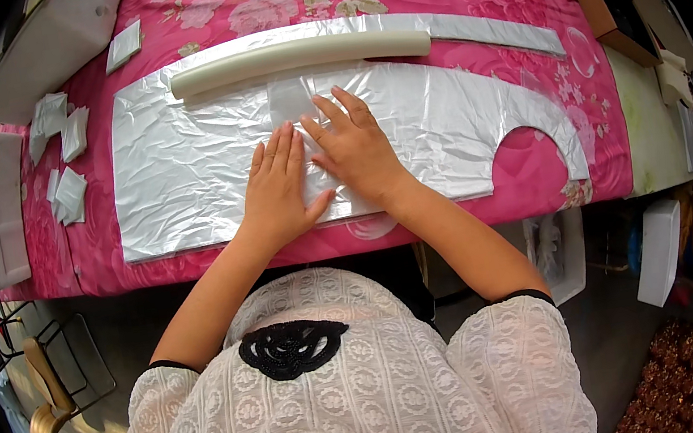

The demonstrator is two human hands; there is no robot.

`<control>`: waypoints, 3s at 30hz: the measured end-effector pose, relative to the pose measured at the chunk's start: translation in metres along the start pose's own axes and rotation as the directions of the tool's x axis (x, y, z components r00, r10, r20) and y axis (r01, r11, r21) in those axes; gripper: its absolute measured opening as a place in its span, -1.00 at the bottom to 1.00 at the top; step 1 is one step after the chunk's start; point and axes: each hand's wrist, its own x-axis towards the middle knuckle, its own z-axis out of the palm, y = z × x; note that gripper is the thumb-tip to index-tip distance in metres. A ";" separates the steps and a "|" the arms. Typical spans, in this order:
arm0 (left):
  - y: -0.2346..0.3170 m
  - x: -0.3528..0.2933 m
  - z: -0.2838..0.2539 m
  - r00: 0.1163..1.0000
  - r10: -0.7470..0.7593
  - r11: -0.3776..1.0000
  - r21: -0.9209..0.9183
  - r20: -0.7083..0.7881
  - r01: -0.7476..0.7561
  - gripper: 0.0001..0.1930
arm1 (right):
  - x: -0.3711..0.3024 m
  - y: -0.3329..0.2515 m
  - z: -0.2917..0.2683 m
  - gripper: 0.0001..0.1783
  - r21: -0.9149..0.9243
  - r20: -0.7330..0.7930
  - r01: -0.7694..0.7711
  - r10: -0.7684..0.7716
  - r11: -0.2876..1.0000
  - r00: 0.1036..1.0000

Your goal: The person wraps small white rectangular items in clear plastic film on a pink floral tablecloth. They unroll the film, place an item on it, fold the film around the item, and set the wrapped item aside. The process repeats with multiple items throughout the clip.

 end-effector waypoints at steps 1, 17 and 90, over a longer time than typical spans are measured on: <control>-0.002 0.003 -0.004 1.000 0.013 1.000 -0.019 0.002 -0.013 -0.13 | 0.002 0.005 0.000 -0.48 -0.010 0.031 0.090 -0.090 0.996 0.995; -0.036 0.026 -0.011 0.977 0.209 0.975 0.083 -0.045 -0.205 -0.62 | 0.019 0.033 0.006 -0.62 0.397 0.146 0.026 -0.091 0.918 0.985; -0.009 -0.006 -0.032 0.981 -0.093 0.995 0.009 -0.172 0.096 -0.33 | 0.026 0.011 0.001 -0.63 0.264 0.729 -0.770 0.402 0.581 0.554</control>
